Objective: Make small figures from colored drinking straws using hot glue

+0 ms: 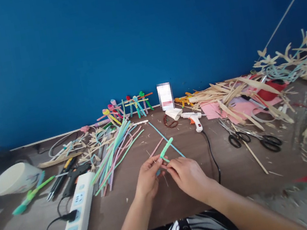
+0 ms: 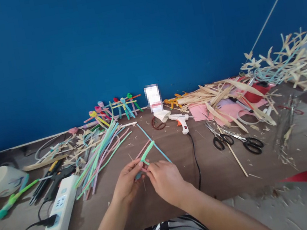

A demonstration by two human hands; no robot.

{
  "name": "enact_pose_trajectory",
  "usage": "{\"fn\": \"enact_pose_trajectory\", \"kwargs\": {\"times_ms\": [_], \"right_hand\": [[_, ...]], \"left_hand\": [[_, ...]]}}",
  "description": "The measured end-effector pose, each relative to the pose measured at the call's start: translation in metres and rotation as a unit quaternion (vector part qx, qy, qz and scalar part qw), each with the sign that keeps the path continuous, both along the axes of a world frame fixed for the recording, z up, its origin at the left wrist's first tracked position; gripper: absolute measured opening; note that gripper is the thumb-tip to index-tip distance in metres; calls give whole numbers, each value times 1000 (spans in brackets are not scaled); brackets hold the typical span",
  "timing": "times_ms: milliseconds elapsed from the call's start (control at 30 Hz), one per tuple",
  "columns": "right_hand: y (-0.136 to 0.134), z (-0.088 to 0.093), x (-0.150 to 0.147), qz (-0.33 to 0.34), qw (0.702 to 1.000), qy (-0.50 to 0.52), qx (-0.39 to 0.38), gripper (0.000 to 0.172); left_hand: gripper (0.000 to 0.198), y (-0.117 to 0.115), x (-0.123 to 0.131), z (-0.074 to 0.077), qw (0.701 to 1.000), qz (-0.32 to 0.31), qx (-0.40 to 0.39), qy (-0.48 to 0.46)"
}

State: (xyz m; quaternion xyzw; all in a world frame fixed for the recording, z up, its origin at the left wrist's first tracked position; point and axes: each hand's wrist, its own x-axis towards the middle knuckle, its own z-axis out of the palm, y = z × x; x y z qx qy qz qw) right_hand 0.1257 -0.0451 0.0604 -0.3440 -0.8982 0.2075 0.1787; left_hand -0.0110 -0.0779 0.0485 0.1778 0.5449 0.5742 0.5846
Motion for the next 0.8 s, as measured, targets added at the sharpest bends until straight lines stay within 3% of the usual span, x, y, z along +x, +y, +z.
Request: {"fn": "enact_pose_trajectory", "kwargs": {"times_ms": [200, 267, 367, 533, 667, 800], "right_hand": [[-5, 5, 9, 34, 997, -28, -61, 13], [-1, 13, 15, 43, 995, -21, -83, 15], [9, 22, 18, -2, 994, 47, -102, 14], [19, 11, 10, -8, 976, 72, -207, 10], [12, 6, 8, -10, 990, 25, -138, 14], [6, 17, 11, -2, 997, -61, -56, 20]], "left_hand": [[23, -1, 0, -7, 998, 21, -2, -56], [22, -1, 0, -5, 999, 25, -1, -27], [21, -3, -1, 1, 1000, 9, 9, 16], [21, -3, 5, 9, 993, -21, 32, 112], [20, -4, 5, 14, 961, -33, 53, 270], [15, -5, 2, 16, 913, -48, 80, 398]]}}
